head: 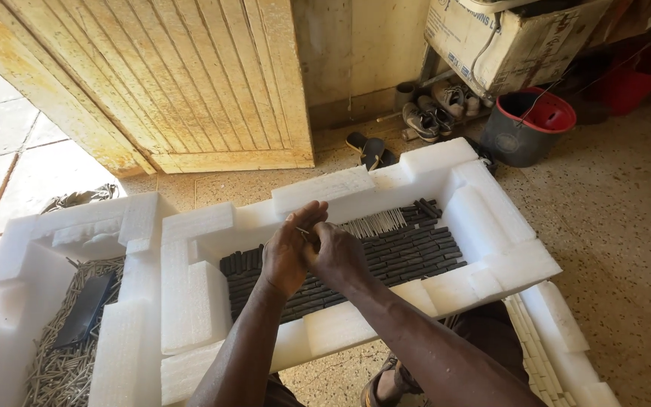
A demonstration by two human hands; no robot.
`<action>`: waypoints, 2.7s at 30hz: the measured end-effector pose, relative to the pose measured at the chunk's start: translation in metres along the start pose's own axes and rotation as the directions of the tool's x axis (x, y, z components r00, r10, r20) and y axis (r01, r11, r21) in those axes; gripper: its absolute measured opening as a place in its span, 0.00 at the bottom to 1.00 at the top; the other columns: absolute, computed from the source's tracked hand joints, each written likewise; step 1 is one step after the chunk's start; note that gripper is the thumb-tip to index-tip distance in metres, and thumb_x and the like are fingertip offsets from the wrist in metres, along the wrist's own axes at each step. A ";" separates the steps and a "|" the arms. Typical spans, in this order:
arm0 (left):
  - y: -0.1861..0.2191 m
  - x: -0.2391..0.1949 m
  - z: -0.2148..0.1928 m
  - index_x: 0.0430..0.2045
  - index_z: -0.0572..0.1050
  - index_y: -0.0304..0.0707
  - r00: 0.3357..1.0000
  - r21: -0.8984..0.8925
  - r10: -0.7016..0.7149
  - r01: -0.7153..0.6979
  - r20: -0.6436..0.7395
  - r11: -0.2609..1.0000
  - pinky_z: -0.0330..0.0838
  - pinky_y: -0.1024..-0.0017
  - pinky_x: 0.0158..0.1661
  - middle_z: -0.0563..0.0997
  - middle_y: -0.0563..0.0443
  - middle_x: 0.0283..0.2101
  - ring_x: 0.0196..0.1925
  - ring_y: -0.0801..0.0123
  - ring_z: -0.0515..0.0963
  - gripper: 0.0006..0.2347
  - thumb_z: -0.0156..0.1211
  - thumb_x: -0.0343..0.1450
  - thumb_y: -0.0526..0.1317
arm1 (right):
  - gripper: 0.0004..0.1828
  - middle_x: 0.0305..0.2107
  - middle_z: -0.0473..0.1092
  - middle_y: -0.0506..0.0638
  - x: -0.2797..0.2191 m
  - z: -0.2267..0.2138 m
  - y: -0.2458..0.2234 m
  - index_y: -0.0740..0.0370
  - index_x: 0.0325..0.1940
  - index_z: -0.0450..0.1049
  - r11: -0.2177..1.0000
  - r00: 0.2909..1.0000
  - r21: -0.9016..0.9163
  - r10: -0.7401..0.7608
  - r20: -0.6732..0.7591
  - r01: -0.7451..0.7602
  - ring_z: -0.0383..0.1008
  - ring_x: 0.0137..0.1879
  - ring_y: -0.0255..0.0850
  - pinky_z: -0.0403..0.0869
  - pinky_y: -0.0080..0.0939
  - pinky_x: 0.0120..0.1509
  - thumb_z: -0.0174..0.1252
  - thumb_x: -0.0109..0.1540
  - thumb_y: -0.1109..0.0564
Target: The person sits on the floor and assembles matches by hand. They pick up matchsticks and match heads from a foam-lined container and press them together to form complete matches, placing the finished items into a second foam-lined container.
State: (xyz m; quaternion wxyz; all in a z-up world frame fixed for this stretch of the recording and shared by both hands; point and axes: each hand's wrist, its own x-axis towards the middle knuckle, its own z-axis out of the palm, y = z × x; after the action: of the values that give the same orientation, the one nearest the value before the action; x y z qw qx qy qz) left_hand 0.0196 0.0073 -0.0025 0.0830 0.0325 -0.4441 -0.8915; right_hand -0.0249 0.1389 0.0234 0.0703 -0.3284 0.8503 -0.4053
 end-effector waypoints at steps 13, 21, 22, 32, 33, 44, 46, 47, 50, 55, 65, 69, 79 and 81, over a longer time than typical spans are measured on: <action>-0.012 0.014 -0.021 0.72 0.67 0.36 0.992 0.115 -0.072 0.060 0.101 0.992 0.70 0.53 0.61 0.73 0.38 0.72 0.73 0.52 0.71 0.28 0.44 0.75 0.48 | 0.12 0.30 0.78 0.59 -0.005 -0.008 0.017 0.65 0.47 0.79 0.890 0.986 0.425 0.148 0.078 -0.167 0.81 0.39 0.46 0.84 0.53 0.42 0.53 0.70 0.56; -0.008 0.000 -0.001 0.74 0.58 0.29 0.972 0.110 -0.046 0.021 0.231 0.994 0.70 0.70 0.27 0.83 0.36 0.48 0.39 0.61 0.81 0.27 0.40 0.81 0.49 | 0.07 0.26 0.79 0.59 -0.009 -0.014 0.002 0.64 0.42 0.81 0.824 0.974 0.524 0.218 0.058 -0.216 0.83 0.35 0.42 0.87 0.44 0.39 0.60 0.67 0.59; -0.010 0.001 -0.003 0.74 0.58 0.29 0.972 0.111 -0.045 0.020 0.229 0.994 0.70 0.70 0.27 0.83 0.36 0.48 0.39 0.61 0.81 0.27 0.40 0.81 0.49 | 0.07 0.26 0.79 0.59 -0.007 -0.011 0.007 0.64 0.42 0.81 0.824 0.974 0.524 0.217 0.060 -0.216 0.83 0.35 0.42 0.87 0.44 0.39 0.60 0.67 0.59; -0.019 -0.003 -0.004 0.75 0.63 0.34 0.988 0.158 -0.079 0.057 0.135 0.986 0.76 0.59 0.59 0.75 0.36 0.70 0.65 0.56 0.78 0.26 0.42 0.83 0.52 | 0.09 0.28 0.76 0.64 -0.006 -0.006 0.013 0.64 0.40 0.77 0.922 0.989 0.363 0.145 -0.001 -0.135 0.81 0.39 0.55 0.81 0.58 0.36 0.54 0.68 0.57; -0.020 -0.003 -0.004 0.75 0.62 0.34 0.988 0.148 -0.070 0.050 0.135 0.988 0.74 0.56 0.63 0.74 0.35 0.71 0.67 0.54 0.77 0.27 0.42 0.83 0.53 | 0.08 0.28 0.77 0.64 -0.008 -0.008 0.008 0.64 0.41 0.78 0.939 0.991 0.329 0.120 -0.050 -0.097 0.82 0.39 0.58 0.81 0.59 0.36 0.56 0.68 0.57; -0.014 -0.002 -0.003 0.73 0.66 0.34 0.993 0.143 -0.089 0.077 0.079 0.987 0.75 0.56 0.64 0.77 0.35 0.67 0.64 0.56 0.80 0.26 0.44 0.83 0.53 | 0.07 0.27 0.78 0.60 -0.007 -0.009 0.002 0.59 0.39 0.80 0.956 0.991 0.281 0.107 -0.082 -0.080 0.81 0.38 0.55 0.80 0.60 0.38 0.57 0.65 0.56; -0.013 -0.001 -0.004 0.72 0.67 0.32 0.993 0.174 -0.098 0.085 0.067 0.981 0.76 0.56 0.63 0.78 0.34 0.65 0.63 0.55 0.81 0.26 0.44 0.83 0.53 | 0.07 0.26 0.77 0.57 -0.005 -0.008 0.005 0.57 0.37 0.79 0.950 0.985 0.280 0.162 -0.059 -0.140 0.80 0.37 0.51 0.80 0.57 0.38 0.57 0.63 0.55; -0.011 0.001 -0.004 0.71 0.69 0.33 0.995 0.206 -0.087 0.077 0.041 0.975 0.78 0.59 0.60 0.80 0.35 0.64 0.61 0.58 0.82 0.25 0.45 0.82 0.51 | 0.07 0.26 0.77 0.59 -0.005 -0.006 0.008 0.58 0.37 0.79 0.949 0.985 0.283 0.163 -0.055 -0.141 0.80 0.36 0.53 0.78 0.59 0.36 0.56 0.63 0.56; -0.001 0.000 0.002 0.65 0.74 0.35 0.998 0.311 -0.045 0.060 -0.054 0.949 0.80 0.67 0.50 0.83 0.39 0.57 0.52 0.65 0.83 0.21 0.51 0.81 0.49 | 0.07 0.25 0.76 0.58 -0.005 -0.007 0.010 0.57 0.36 0.78 0.940 0.979 0.293 0.198 -0.058 -0.173 0.79 0.35 0.51 0.76 0.58 0.35 0.56 0.63 0.55; -0.011 0.014 -0.031 0.49 0.86 0.43 0.984 0.545 0.075 0.026 -0.162 0.838 0.64 0.80 0.24 0.81 0.51 0.28 0.26 0.81 0.70 0.13 0.66 0.78 0.49 | 0.08 0.24 0.76 0.56 -0.001 -0.007 0.016 0.56 0.34 0.79 0.935 0.963 0.271 0.259 -0.079 -0.229 0.79 0.34 0.48 0.76 0.57 0.34 0.58 0.60 0.52; -0.008 0.011 -0.035 0.44 0.85 0.33 0.990 0.510 -0.012 0.081 -0.138 0.856 0.71 0.79 0.26 0.87 0.42 0.31 0.29 0.71 0.82 0.12 0.74 0.73 0.43 | 0.06 0.19 0.77 0.56 -0.006 -0.012 0.011 0.58 0.32 0.78 0.917 0.973 0.349 0.224 -0.048 -0.194 0.83 0.32 0.46 0.79 0.49 0.37 0.58 0.61 0.57; -0.001 0.008 -0.037 0.41 0.84 0.32 0.990 0.502 -0.044 0.105 -0.132 0.858 0.74 0.77 0.27 0.87 0.42 0.32 0.30 0.70 0.83 0.11 0.74 0.73 0.41 | 0.07 0.20 0.78 0.56 -0.006 -0.015 0.002 0.60 0.36 0.82 0.911 0.968 0.348 0.250 -0.040 -0.221 0.83 0.33 0.45 0.79 0.46 0.38 0.59 0.60 0.58; -0.003 0.010 -0.049 0.42 0.81 0.30 0.992 0.452 -0.041 0.092 -0.122 0.887 0.78 0.76 0.30 0.84 0.42 0.32 0.31 0.69 0.82 0.09 0.67 0.77 0.39 | 0.11 0.26 0.81 0.58 -0.007 -0.019 -0.004 0.62 0.45 0.86 0.895 0.968 0.390 0.249 -0.034 -0.217 0.83 0.36 0.42 0.80 0.45 0.41 0.62 0.63 0.58; 0.003 0.006 -0.043 0.41 0.81 0.31 0.994 0.494 -0.053 0.094 -0.096 0.864 0.76 0.77 0.30 0.82 0.45 0.31 0.31 0.71 0.80 0.07 0.65 0.78 0.38 | 0.11 0.28 0.81 0.59 -0.004 -0.027 -0.008 0.61 0.46 0.86 0.921 0.984 0.347 0.176 0.041 -0.179 0.80 0.39 0.42 0.78 0.48 0.42 0.61 0.65 0.55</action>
State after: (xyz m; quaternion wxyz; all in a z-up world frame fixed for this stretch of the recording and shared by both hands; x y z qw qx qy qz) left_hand 0.0200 -0.0292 -0.0257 0.0552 0.1050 -0.6535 -0.7476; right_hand -0.0285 0.1550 0.0465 0.1675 -0.2343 0.7907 -0.5402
